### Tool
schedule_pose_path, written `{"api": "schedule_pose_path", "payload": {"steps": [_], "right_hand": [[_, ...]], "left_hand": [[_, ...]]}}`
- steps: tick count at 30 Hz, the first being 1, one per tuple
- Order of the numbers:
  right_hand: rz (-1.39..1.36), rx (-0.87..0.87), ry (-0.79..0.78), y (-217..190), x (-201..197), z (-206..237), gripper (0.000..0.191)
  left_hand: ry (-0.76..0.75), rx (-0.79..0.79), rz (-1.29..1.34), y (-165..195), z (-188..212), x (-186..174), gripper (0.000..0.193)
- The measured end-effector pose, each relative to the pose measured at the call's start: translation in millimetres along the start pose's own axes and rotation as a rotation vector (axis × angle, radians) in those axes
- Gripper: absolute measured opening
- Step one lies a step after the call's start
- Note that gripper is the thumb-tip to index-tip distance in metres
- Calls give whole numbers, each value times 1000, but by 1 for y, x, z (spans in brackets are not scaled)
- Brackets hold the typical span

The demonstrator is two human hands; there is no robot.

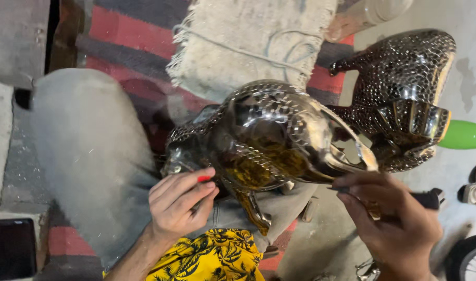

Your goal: The person sits cross-legged on a rug holding a brass elephant figurine on their lap. They hold a chisel against the figurine's surface and strike it with a wooden mallet to carve decorative patterns, repositioning the chisel and rotating the figurine to engrave different areas.

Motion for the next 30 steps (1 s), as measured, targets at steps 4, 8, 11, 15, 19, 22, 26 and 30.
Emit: {"api": "schedule_pose_path", "payload": {"steps": [4, 8, 11, 15, 19, 22, 26, 30], "right_hand": [[-119, -13, 116, -5, 14, 12, 28], [-80, 94, 44, -18, 26, 13, 28], [-104, 177, 44, -25, 32, 10, 25], [-69, -38, 44, -27, 47, -2, 23], [6, -87, 96, -29, 55, -8, 27], [-70, -83, 113, -33, 64, -5, 26], [50, -85, 114, -42, 75, 7, 23], [135, -77, 161, -44, 77, 18, 21]], "left_hand": [[170, -143, -28, -2, 11, 2, 54], [287, -404, -135, 7, 19, 9, 70], [378, -680, 85, 20, 26, 15, 76], [289, -780, 141, 34, 31, 16, 66], [200, -846, 244, 37, 41, 14, 57], [201, -868, 335, 33, 47, 14, 61], [221, -847, 437, 33, 53, 15, 71], [298, -951, 639, 35, 58, 18, 73]]}}
Point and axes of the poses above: each hand's wrist, its own z-axis away from the middle knuckle, its own x-axis out of the palm, y = z × x, the point moved 3 cm from there along -z, towards the middle knuckle, and after that the axes turned 5 degrees about y, right-handed, at the moved point
